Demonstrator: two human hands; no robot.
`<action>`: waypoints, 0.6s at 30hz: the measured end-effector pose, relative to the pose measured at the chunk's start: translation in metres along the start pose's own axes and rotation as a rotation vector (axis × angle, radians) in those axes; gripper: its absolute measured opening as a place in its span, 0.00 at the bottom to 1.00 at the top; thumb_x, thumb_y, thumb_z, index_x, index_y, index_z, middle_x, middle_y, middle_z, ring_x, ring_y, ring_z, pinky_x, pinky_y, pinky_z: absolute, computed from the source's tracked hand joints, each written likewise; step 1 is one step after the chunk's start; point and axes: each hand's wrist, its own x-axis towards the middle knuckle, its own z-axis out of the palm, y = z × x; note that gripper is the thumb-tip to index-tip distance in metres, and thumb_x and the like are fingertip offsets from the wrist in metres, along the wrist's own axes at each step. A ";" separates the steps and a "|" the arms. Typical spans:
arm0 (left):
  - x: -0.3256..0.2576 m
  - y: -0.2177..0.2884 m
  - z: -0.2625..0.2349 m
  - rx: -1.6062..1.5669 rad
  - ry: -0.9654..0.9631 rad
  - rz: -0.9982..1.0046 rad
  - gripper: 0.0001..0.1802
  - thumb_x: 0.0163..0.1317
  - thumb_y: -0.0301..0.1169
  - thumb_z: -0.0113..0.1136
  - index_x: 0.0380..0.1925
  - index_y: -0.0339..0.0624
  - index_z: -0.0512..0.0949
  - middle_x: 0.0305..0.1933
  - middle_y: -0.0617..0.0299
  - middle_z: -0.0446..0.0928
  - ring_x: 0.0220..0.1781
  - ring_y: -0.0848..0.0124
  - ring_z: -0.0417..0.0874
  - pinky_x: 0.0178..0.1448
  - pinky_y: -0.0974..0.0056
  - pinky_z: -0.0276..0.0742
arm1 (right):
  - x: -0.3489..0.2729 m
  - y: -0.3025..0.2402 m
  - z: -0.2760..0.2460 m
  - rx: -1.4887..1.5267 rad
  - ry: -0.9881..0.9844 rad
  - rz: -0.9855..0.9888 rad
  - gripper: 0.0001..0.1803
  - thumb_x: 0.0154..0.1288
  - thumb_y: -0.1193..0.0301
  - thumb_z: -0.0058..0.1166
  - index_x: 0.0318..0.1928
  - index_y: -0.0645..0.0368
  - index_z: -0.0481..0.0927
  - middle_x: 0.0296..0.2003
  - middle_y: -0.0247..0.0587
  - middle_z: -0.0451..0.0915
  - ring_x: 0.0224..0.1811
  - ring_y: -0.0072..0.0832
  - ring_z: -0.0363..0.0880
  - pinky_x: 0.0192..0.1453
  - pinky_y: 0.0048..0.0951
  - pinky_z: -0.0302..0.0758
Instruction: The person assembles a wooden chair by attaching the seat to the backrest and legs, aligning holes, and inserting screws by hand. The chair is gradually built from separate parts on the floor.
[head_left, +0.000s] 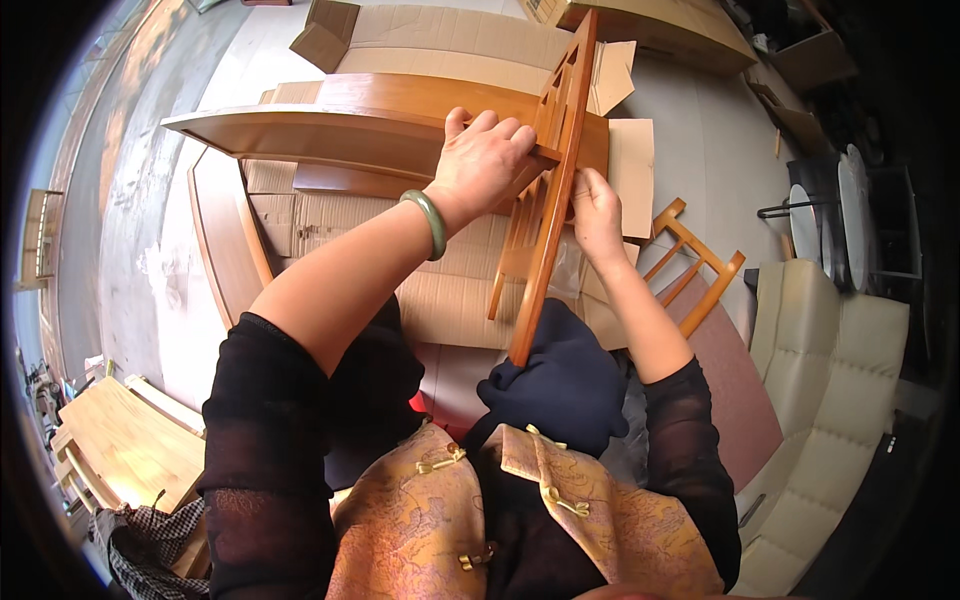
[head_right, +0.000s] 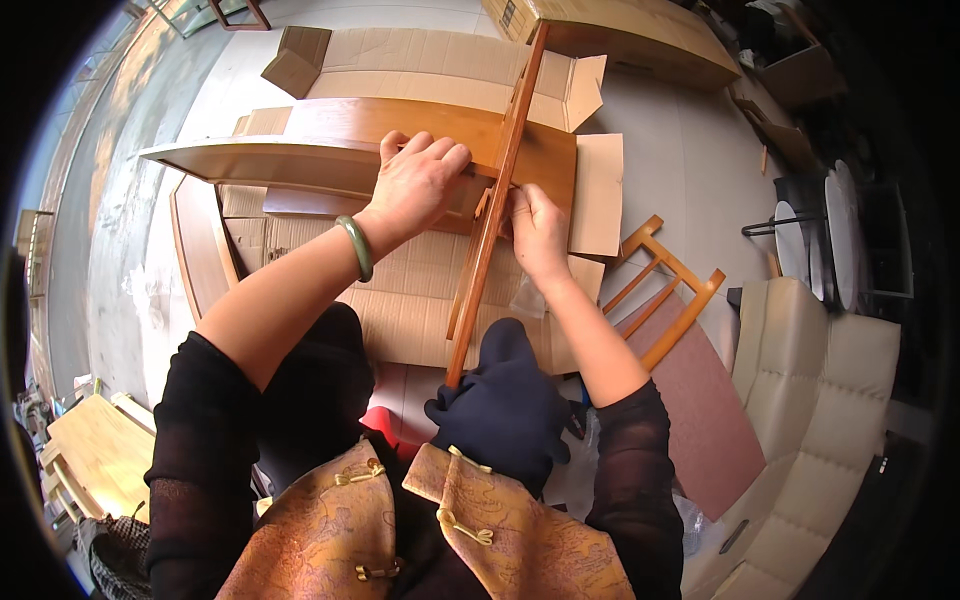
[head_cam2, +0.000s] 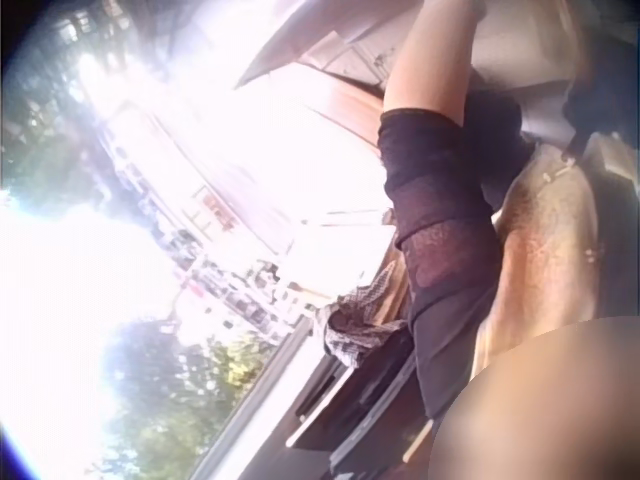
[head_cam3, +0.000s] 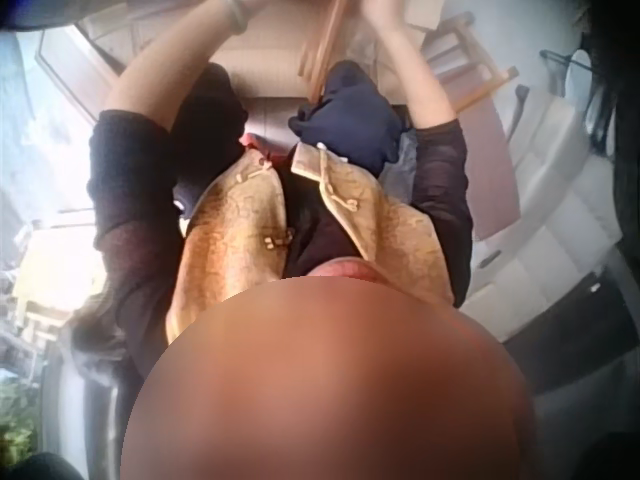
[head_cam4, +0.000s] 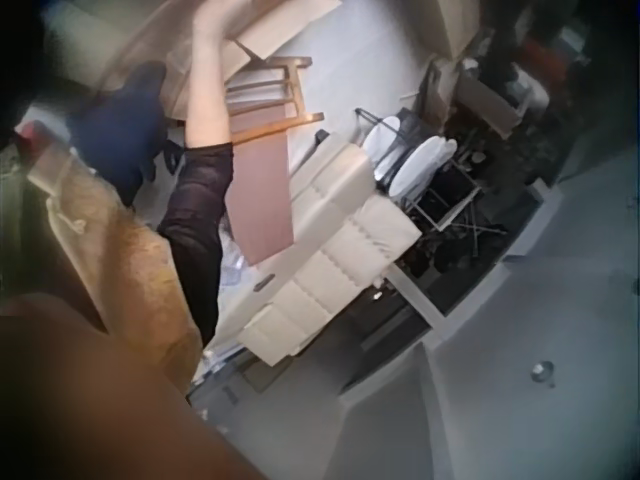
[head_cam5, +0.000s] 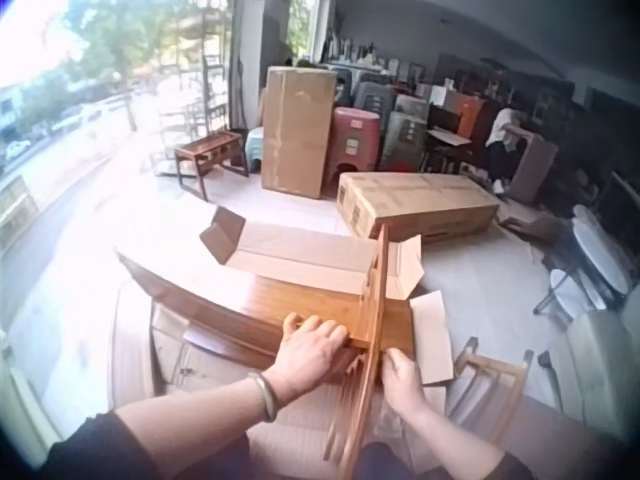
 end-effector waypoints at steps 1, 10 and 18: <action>0.001 0.000 0.001 0.002 0.001 -0.001 0.07 0.60 0.33 0.60 0.37 0.51 0.74 0.36 0.69 0.75 0.46 0.66 0.75 0.61 0.48 0.58 | -0.001 0.001 0.001 -0.143 0.069 -0.149 0.14 0.77 0.66 0.45 0.46 0.65 0.78 0.33 0.35 0.79 0.33 0.16 0.73 0.38 0.21 0.73; 0.004 -0.007 0.006 0.020 0.051 0.078 0.07 0.60 0.35 0.61 0.34 0.51 0.73 0.36 0.66 0.75 0.46 0.64 0.75 0.58 0.52 0.58 | -0.002 0.043 -0.005 0.474 0.183 0.210 0.13 0.76 0.64 0.47 0.40 0.61 0.78 0.26 0.34 0.78 0.21 0.16 0.72 0.26 0.19 0.70; 0.007 0.001 0.007 0.175 -0.019 0.060 0.11 0.56 0.36 0.65 0.37 0.49 0.74 0.37 0.65 0.75 0.45 0.63 0.75 0.58 0.53 0.58 | -0.092 0.118 0.007 0.469 0.154 0.341 0.14 0.76 0.59 0.47 0.40 0.58 0.75 0.23 0.32 0.76 0.20 0.18 0.74 0.22 0.20 0.70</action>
